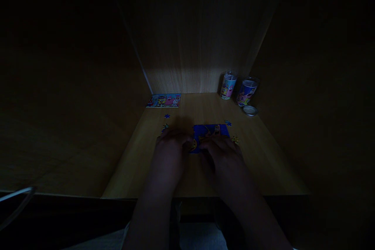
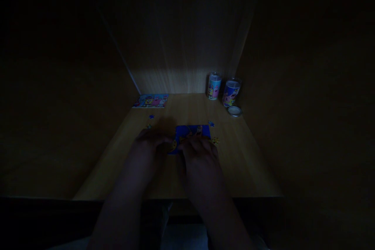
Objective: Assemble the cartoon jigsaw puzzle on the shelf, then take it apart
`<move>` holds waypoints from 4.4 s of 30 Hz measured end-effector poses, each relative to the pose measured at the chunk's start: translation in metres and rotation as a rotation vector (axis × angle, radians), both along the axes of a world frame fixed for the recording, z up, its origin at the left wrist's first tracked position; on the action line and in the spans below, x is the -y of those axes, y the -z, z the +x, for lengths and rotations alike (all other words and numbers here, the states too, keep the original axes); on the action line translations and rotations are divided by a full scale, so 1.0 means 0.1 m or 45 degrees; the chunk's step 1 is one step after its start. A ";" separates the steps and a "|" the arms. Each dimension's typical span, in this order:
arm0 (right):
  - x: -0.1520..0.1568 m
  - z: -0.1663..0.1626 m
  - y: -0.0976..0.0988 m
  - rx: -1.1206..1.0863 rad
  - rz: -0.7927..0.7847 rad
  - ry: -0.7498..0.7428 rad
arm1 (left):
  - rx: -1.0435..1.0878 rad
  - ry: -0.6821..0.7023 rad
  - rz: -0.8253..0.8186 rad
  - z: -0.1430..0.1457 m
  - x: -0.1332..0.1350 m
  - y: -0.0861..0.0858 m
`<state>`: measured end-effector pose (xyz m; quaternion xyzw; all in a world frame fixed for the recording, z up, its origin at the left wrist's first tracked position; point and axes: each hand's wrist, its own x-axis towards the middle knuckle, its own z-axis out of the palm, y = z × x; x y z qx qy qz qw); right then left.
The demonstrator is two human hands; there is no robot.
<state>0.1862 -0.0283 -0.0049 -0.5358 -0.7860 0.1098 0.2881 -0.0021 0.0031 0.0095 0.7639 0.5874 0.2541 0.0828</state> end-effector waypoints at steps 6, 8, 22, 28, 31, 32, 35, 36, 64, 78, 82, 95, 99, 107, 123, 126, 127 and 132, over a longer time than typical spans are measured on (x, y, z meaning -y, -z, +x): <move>0.00 0.00 0.02 0.008 0.021 0.012 | 0.049 0.000 0.022 0.00 -0.01 0.04; 0.00 0.00 0.02 0.004 0.023 0.012 | 0.066 -0.009 0.027 0.00 0.00 0.03; 0.01 0.00 0.01 0.006 0.008 0.013 | -0.049 -0.067 0.010 -0.02 -0.02 0.08; 0.00 0.00 0.05 0.009 0.038 0.011 | -0.015 -0.095 -0.054 -0.01 -0.02 0.07; 0.00 0.01 0.05 0.017 0.026 0.013 | -0.027 -0.115 -0.074 0.00 -0.01 0.06; 0.00 0.01 0.05 0.013 0.021 0.014 | -0.037 -0.117 -0.080 0.01 -0.01 0.05; 0.00 0.01 0.04 -0.004 0.012 0.007 | -0.058 -0.122 -0.082 0.03 -0.01 0.04; 0.00 0.01 0.04 -0.005 0.012 0.003 | -0.062 -0.125 -0.079 0.03 -0.01 0.04; 0.01 0.01 0.02 0.018 0.016 0.017 | 0.189 -0.359 0.062 -0.14 0.00 -0.03; -0.05 0.42 -0.04 -0.192 0.235 0.262 | -0.042 -0.571 0.038 -0.52 0.00 -0.09; -0.18 0.67 0.04 0.066 0.247 0.387 | -0.134 -0.596 0.009 -0.60 -0.02 -0.09; -0.26 0.70 0.37 0.201 0.195 0.258 | -0.218 -0.462 0.084 -0.51 0.00 -0.05; -0.26 0.71 0.37 0.175 0.237 0.290 | -0.216 -0.518 0.023 -0.56 0.01 -0.09; -0.24 0.64 0.27 0.176 0.210 0.300 | -0.046 -0.299 0.030 -0.42 0.01 -0.11; -0.24 0.61 0.23 0.172 0.170 0.204 | -0.071 0.096 -0.001 -0.18 0.03 0.06; -0.24 0.61 0.23 0.197 0.153 0.208 | -0.068 0.117 0.015 -0.20 0.02 0.08; -0.24 0.61 0.23 0.199 0.152 0.213 | -0.064 0.123 0.019 -0.20 0.02 0.08; -0.24 0.61 0.22 0.177 0.172 0.208 | -0.016 0.088 0.025 -0.21 0.02 0.05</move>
